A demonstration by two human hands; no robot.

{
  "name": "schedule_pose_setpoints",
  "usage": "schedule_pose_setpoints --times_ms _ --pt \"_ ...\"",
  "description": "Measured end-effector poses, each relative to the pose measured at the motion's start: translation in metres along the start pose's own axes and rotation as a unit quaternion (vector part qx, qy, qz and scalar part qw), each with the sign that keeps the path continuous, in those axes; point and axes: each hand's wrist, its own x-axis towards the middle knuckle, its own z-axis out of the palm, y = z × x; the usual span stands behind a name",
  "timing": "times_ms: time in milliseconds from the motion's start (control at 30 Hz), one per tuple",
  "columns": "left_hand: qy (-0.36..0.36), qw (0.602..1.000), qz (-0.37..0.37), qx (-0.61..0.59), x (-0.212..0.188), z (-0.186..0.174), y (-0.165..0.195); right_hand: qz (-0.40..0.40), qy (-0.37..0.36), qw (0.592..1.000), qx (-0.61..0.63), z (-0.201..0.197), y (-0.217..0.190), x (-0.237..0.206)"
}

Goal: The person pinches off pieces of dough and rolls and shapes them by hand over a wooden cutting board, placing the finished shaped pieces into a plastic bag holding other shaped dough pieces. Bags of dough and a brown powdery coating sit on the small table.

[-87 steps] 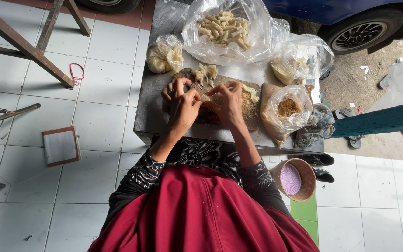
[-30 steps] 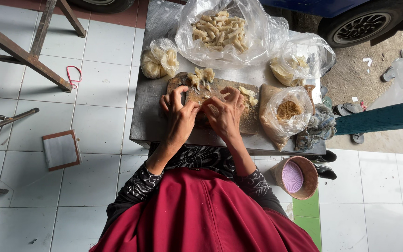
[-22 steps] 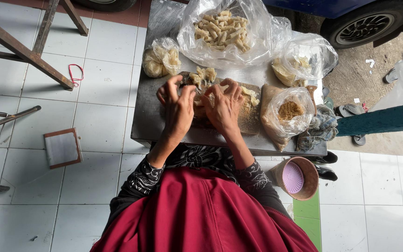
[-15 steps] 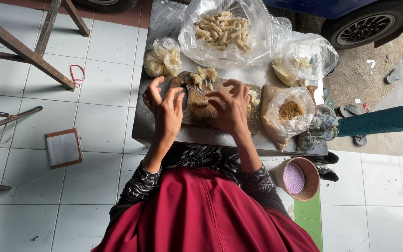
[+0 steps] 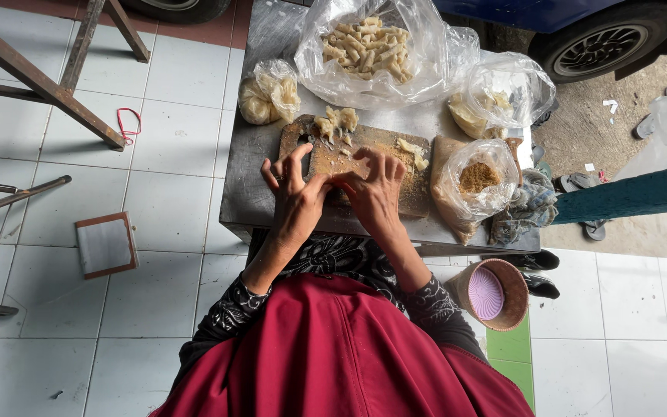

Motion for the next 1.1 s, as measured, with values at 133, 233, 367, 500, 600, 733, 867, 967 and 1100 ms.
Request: schedule_pose_setpoints --times_ms 133,233,367,500,600,733,867,967,1100 --pt "-0.005 0.999 0.023 0.031 -0.003 -0.001 0.002 0.024 -0.009 1.000 0.012 0.004 0.008 -0.005" --pt "-0.006 0.999 0.034 0.039 -0.003 -0.002 0.003 0.112 -0.015 0.986 0.124 0.004 0.017 -0.004" --pt "-0.001 0.998 0.040 0.048 -0.005 -0.006 0.002 0.081 -0.008 0.993 0.087 0.003 0.011 -0.008" --pt "-0.010 0.999 0.041 0.034 -0.003 -0.004 -0.001 0.060 -0.013 0.998 0.023 0.002 0.002 -0.010" --pt "-0.011 0.998 0.037 0.042 0.004 0.002 -0.005 0.105 -0.043 0.993 0.041 0.007 0.005 -0.002" --pt "-0.029 0.997 0.038 0.054 0.015 0.009 -0.006 0.169 -0.098 0.977 0.091 0.012 0.018 0.005" --pt "-0.050 0.995 0.050 0.068 0.016 0.008 -0.006 0.147 -0.007 0.984 0.103 0.014 0.026 -0.002" --pt "-0.041 0.995 0.050 0.071 0.015 0.007 -0.006 0.147 0.000 0.986 0.084 0.019 0.020 -0.013" --pt "-0.041 0.997 0.044 0.052 0.015 0.007 -0.006 0.169 -0.007 0.981 0.099 0.018 0.019 -0.012"
